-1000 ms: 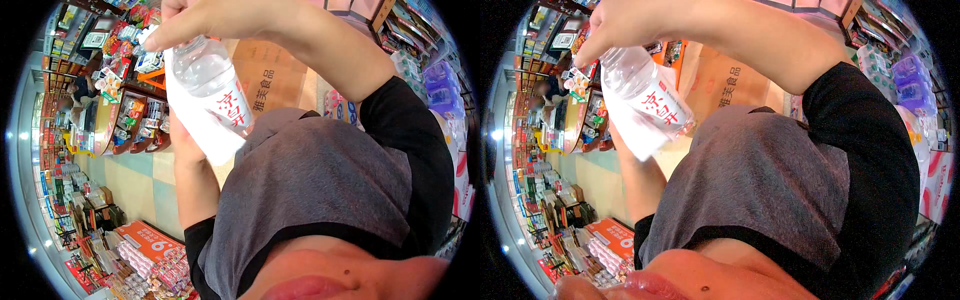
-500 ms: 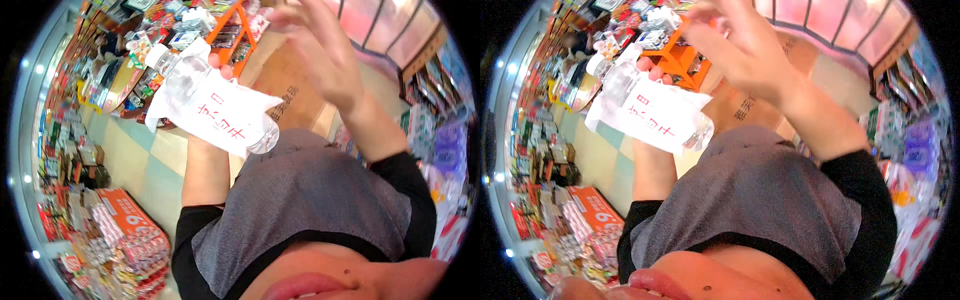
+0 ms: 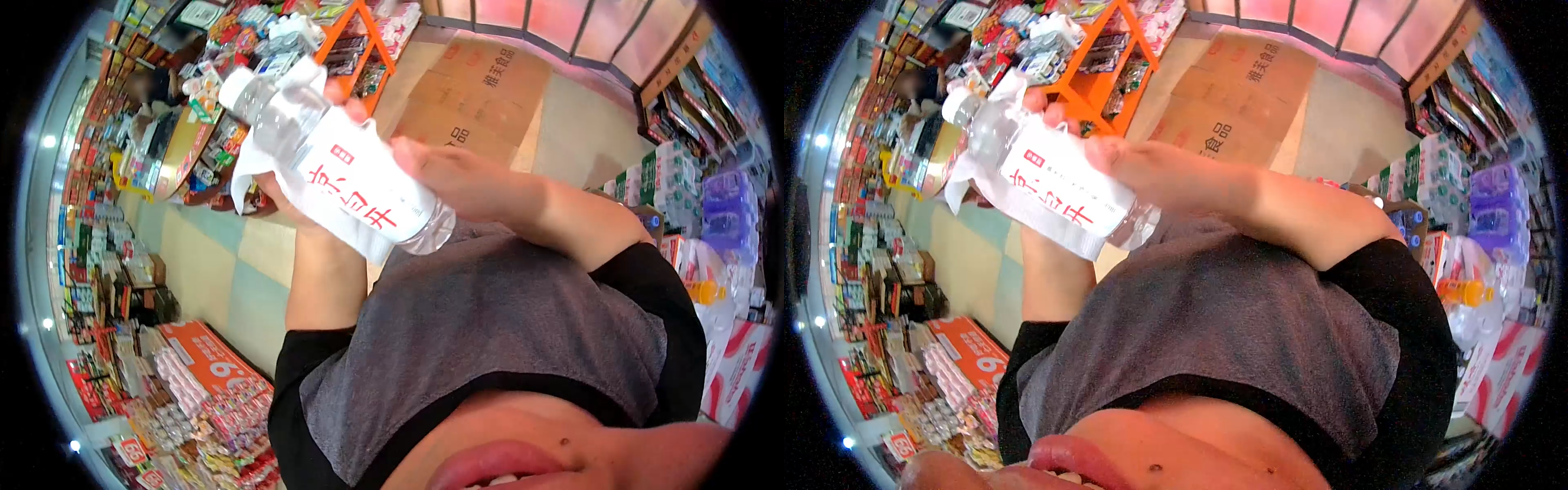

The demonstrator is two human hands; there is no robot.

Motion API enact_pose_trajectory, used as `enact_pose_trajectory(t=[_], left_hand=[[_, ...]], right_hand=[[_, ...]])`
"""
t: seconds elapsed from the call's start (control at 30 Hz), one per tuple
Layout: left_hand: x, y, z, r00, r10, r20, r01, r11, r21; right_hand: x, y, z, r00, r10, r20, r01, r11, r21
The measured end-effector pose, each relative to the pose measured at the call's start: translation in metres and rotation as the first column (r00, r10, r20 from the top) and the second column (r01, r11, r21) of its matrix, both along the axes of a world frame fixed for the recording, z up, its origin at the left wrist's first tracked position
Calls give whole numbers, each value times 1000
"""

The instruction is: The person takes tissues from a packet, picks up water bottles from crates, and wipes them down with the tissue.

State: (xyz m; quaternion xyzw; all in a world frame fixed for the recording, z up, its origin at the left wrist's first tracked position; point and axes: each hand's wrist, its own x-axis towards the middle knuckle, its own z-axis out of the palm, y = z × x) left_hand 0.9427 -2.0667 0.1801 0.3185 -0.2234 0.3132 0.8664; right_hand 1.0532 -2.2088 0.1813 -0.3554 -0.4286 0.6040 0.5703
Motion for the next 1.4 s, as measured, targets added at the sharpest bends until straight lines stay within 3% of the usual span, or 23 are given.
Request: enact_pose_trajectory(t=[0.13,0.23,0.3,0.4,0.43,0.5,0.53,0.57,0.67,0.77,0.9,0.97,1.0,1.07,1.1,1.17,1.27,1.3,1.33,1.4], left_hand=[[-3,6,-4,998,52,-41,-53,998,-24],[-14,19,-4,999,-19,-29,16,996,-89],[-17,29,-3,992,-121,43,126,983,-131],[-32,32,11,988,-55,144,63,996,-58],[-37,39,13,987,-16,160,16,1000,2],[-45,48,19,979,8,203,-25,996,82],[-51,43,25,981,13,193,-22,999,42],[-53,45,26,972,-42,231,36,999,29],[-53,55,25,937,-134,322,131,991,30],[-53,64,22,912,-167,375,163,986,42],[-57,57,21,913,-194,359,218,976,-26],[-62,47,34,955,-149,257,136,988,69],[-66,39,41,977,-116,177,88,984,157],[-71,30,31,937,320,142,-342,922,179],[-69,25,30,899,418,131,-435,887,154],[-63,11,24,779,621,89,-627,773,95],[-58,3,25,811,572,125,-584,802,123],[-55,-7,29,821,566,80,-570,820,53],[-53,-7,28,803,586,111,-596,792,133],[-49,-16,36,859,498,119,-508,859,69]], right_hand=[[0,-4,3,965,-8,263,-7,998,56],[-1,-9,3,923,23,383,-71,991,113],[-3,-17,10,893,-22,450,-62,983,170],[3,-24,7,811,-113,574,-75,953,293],[2,-26,7,841,-212,498,12,927,374],[2,-20,5,718,-513,470,142,770,622],[1,-20,4,632,-651,420,199,660,725],[-3,-21,5,650,-638,413,199,666,719],[-11,-24,11,548,-681,486,5,583,812],[-20,-19,12,576,-668,471,-112,506,855],[-29,-22,10,551,-611,569,-92,633,769],[-30,-20,10,566,-556,609,-46,716,696],[-32,-16,2,637,-533,557,40,745,666],[-37,-7,-18,763,-483,429,194,805,561],[-36,-4,-13,837,-372,401,174,876,450],[-36,-4,-24,846,-312,433,140,913,384],[-42,-4,-26,798,-365,480,135,884,448],[-42,-4,-26,788,-383,481,142,875,463],[-42,-3,-26,779,-401,483,149,865,479],[-40,-3,-31,790,-393,470,175,880,441]])
